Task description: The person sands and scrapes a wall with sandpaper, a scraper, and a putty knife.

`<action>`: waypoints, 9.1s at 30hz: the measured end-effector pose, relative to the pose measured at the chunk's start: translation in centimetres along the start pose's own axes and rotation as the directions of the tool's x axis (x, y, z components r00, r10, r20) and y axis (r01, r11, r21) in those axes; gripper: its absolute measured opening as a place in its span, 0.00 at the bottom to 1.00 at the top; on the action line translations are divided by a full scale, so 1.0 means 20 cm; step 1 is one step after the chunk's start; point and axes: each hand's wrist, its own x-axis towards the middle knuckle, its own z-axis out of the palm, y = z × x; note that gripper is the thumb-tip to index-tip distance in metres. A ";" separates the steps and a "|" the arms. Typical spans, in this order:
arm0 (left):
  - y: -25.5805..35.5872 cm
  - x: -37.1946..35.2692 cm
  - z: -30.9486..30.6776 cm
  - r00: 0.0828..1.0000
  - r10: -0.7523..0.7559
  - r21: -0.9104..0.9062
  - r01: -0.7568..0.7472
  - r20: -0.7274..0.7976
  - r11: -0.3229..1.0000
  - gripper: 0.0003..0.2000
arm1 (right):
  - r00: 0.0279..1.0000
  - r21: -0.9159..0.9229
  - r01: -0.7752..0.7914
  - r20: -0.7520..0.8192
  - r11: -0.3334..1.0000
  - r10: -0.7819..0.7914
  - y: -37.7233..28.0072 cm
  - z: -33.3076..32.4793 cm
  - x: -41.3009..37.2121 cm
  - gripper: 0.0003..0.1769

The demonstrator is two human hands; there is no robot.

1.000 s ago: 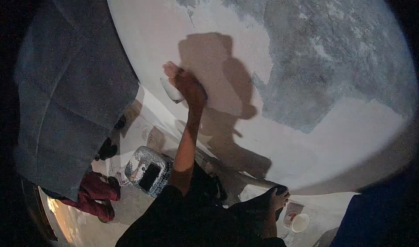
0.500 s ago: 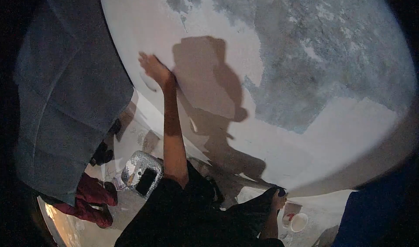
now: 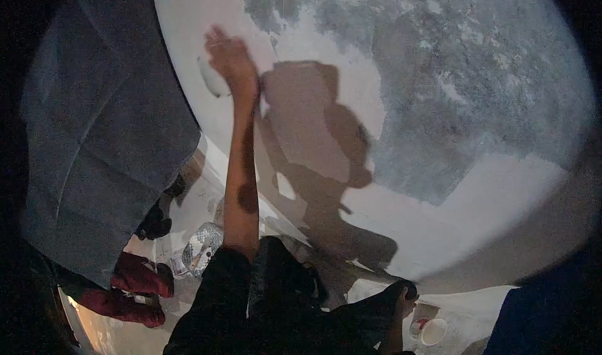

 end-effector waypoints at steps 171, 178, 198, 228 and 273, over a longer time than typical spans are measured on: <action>-0.07 -0.68 0.01 0.930 -0.366 -0.012 0.366 0.031 0.931 0.29 | 0.971 0.224 -0.231 -0.003 0.947 0.238 -0.07 -0.05 -0.01 0.45; 0.02 0.02 0.01 1.000 0.008 -0.013 -0.008 -0.017 1.000 0.32 | 0.980 0.259 -0.193 0.011 0.946 0.197 -0.12 -0.18 -0.07 0.44; 0.21 -0.57 -0.06 0.966 0.093 -0.007 -0.094 0.240 0.996 0.35 | 0.997 0.132 -0.062 -0.031 0.989 0.066 0.01 0.03 0.03 0.46; 0.57 -0.42 0.08 0.987 0.148 -0.040 -0.146 0.059 0.988 0.39 | 0.966 0.205 -0.260 0.038 0.944 0.257 -0.08 -0.12 -0.02 0.44; -0.14 -0.77 0.01 0.815 -0.578 0.270 0.548 0.042 0.792 0.30 | 0.975 0.211 -0.220 0.028 0.953 0.219 -0.11 -0.11 -0.01 0.45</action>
